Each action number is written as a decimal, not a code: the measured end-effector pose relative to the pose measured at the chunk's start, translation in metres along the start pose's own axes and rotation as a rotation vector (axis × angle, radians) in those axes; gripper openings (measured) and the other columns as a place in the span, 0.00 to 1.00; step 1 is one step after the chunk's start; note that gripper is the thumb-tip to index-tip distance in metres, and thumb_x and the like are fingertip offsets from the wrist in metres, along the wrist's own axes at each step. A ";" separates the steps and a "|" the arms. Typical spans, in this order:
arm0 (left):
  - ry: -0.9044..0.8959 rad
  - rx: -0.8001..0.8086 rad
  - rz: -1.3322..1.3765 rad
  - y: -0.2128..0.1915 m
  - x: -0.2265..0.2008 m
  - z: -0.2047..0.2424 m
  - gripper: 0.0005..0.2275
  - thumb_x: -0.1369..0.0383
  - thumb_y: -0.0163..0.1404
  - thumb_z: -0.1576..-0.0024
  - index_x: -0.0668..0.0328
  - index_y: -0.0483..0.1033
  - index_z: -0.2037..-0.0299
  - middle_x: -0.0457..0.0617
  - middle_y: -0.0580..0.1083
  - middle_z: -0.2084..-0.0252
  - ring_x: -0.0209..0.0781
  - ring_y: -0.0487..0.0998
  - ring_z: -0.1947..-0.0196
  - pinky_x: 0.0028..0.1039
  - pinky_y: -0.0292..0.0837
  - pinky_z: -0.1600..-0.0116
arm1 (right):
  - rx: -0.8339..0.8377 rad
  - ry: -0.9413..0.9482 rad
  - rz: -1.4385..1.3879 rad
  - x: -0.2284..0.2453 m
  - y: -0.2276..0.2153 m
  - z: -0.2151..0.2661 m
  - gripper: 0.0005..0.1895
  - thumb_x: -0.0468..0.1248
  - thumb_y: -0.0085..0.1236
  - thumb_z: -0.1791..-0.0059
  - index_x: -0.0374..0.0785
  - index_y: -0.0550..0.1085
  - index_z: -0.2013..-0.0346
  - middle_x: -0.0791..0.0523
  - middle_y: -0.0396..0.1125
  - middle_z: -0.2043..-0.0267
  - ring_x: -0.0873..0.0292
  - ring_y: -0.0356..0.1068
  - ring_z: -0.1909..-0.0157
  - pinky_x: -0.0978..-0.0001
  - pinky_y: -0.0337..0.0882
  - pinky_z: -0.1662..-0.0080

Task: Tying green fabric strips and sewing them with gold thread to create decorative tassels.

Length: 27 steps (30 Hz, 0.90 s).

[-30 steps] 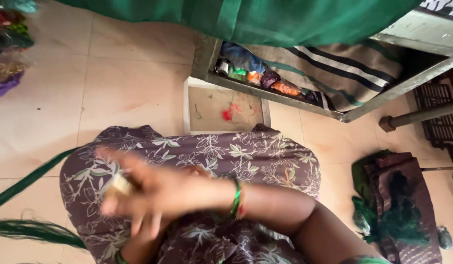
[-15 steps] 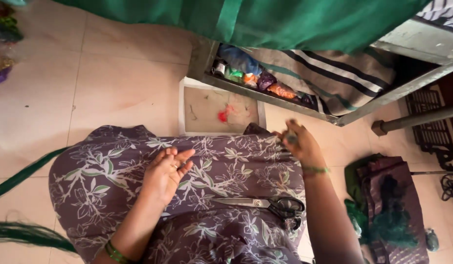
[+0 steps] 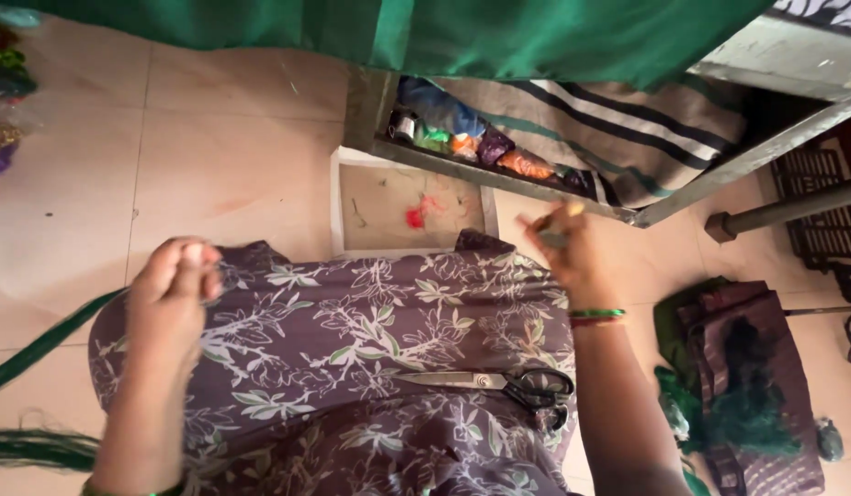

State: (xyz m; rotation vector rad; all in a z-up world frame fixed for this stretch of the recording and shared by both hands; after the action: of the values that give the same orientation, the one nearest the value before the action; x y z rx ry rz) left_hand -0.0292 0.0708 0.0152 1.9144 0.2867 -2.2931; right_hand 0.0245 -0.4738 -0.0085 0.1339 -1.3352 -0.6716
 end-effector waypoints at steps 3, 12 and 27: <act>0.119 -0.033 -0.010 -0.021 0.014 0.003 0.10 0.66 0.42 0.29 0.63 0.72 0.59 0.40 0.68 0.68 0.28 0.64 0.72 0.20 0.58 0.67 | -0.020 0.102 0.196 -0.017 -0.001 0.003 0.10 0.37 0.56 0.50 0.43 0.69 0.56 0.59 0.68 0.64 0.58 0.72 0.62 0.59 0.79 0.57; 0.012 0.037 -0.367 -0.006 0.020 0.034 0.08 0.66 0.46 0.33 0.57 0.77 0.59 0.42 0.70 0.78 0.28 0.68 0.78 0.21 0.63 0.72 | -0.172 0.090 0.582 0.002 0.037 0.102 0.20 0.37 0.57 0.50 0.45 0.63 0.46 0.58 0.69 0.65 0.57 0.76 0.65 0.66 0.75 0.68; 0.255 0.000 0.032 -0.016 0.016 0.063 0.07 0.68 0.46 0.33 0.60 0.77 0.54 0.45 0.79 0.60 0.29 0.72 0.69 0.20 0.70 0.64 | 1.347 0.049 1.079 -0.126 0.345 0.284 0.44 0.48 0.55 0.47 0.42 0.48 0.22 0.52 0.70 0.71 0.51 0.73 0.73 0.63 0.75 0.69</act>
State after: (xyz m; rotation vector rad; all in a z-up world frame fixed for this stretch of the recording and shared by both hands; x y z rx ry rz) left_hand -0.0959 0.0718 0.0117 2.1949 0.2804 -2.0282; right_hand -0.1189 -0.0498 0.1156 0.4446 -1.3653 1.1836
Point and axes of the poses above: each hand's wrist, its own z-axis away from the middle knuckle, its own y-axis out of the palm, x = y × z, the point moved 4 cm from there along -z, towards the middle knuckle
